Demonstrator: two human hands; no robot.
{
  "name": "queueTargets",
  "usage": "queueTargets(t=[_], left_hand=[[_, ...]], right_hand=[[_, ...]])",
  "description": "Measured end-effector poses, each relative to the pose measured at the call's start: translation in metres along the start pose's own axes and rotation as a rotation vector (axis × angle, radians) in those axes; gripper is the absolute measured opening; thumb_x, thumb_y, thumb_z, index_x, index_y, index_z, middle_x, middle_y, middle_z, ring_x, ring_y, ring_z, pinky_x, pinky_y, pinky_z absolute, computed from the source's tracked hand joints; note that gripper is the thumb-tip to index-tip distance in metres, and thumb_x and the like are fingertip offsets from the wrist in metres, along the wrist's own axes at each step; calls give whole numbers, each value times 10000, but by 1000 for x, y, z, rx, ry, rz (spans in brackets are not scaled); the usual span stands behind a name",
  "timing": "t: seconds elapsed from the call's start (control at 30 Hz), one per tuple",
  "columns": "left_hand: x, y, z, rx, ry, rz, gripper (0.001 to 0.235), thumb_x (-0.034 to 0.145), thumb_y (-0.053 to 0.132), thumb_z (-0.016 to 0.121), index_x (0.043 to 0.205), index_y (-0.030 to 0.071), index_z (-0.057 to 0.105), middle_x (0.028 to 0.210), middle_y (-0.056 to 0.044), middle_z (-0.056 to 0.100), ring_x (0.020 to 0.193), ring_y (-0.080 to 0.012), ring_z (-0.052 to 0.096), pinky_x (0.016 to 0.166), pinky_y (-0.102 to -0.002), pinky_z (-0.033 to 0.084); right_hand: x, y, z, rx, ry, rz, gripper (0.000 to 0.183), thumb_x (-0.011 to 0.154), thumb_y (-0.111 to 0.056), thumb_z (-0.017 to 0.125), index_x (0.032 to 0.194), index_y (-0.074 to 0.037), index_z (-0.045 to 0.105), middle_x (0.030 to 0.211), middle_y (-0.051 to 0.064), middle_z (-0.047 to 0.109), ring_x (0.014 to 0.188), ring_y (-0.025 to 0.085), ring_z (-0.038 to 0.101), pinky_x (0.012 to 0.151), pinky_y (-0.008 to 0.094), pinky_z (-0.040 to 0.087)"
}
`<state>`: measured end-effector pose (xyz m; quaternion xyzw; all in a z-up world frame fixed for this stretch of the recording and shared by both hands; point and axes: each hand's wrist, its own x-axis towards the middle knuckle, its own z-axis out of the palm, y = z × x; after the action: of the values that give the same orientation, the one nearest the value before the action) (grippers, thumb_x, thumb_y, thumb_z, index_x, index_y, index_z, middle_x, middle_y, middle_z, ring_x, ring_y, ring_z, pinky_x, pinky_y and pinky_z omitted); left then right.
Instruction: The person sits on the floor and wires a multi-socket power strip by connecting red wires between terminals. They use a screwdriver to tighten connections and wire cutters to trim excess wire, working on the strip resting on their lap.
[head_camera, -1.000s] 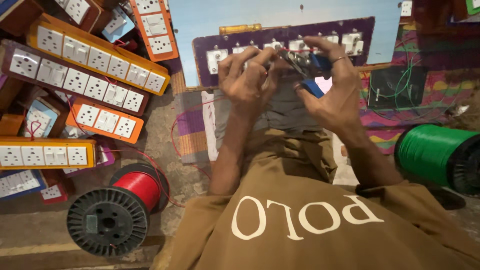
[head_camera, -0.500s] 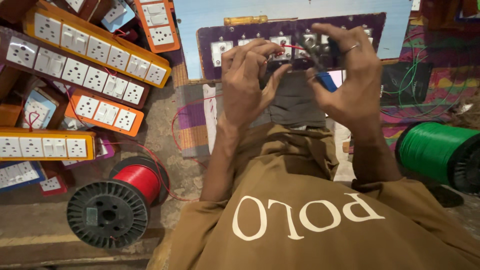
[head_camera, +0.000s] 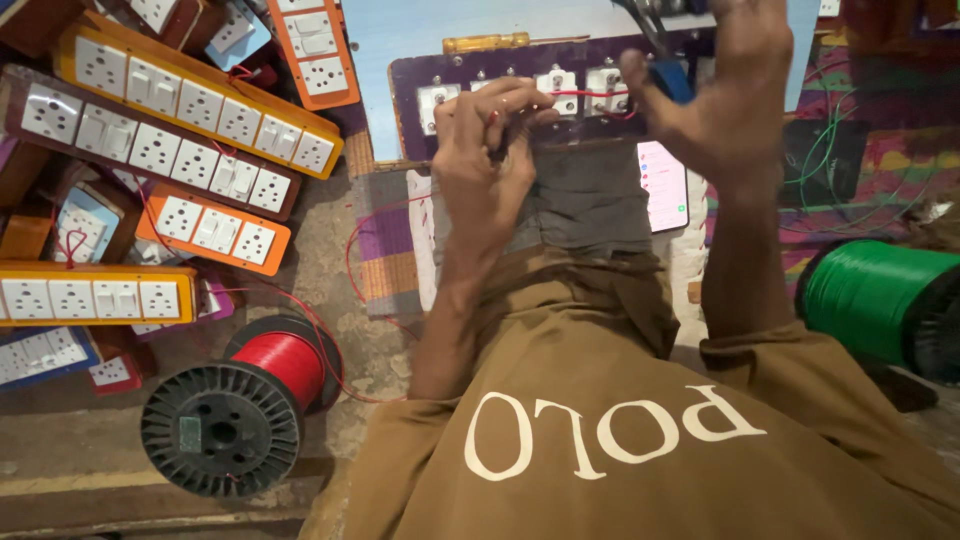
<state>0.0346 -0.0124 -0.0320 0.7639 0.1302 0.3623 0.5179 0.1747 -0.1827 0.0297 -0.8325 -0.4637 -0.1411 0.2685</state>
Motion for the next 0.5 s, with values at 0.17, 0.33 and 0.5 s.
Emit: queueTargets(t=[0.17,0.33,0.5], left_hand=[[2,15,-9,24,-19,-30,274,909,-74,769,1099,121,738,1135,27,729,1095,-155,615,944,-297,583],[5,21,-12,-3,-26,-38,270,924,-75,768,1102,125,735,1144,33,727,1116,-147,627,953,-298,574],[4,21,-8,70,29,11,279,908,-56,807,1097,136,735,1120,36,736,1126,-137,633,981,-322,550]], right_hand=[[1,13,12,21,-20,108,391,1026,-261,864,1215,-17,624,970,158,565,878,365,540,791,516,406],[4,9,14,49,-23,126,372,1012,-257,851,1170,-4,628,930,172,582,843,358,557,765,493,424],[7,6,15,-28,30,-11,372,992,-240,822,1155,21,612,978,173,607,868,352,596,783,465,460]])
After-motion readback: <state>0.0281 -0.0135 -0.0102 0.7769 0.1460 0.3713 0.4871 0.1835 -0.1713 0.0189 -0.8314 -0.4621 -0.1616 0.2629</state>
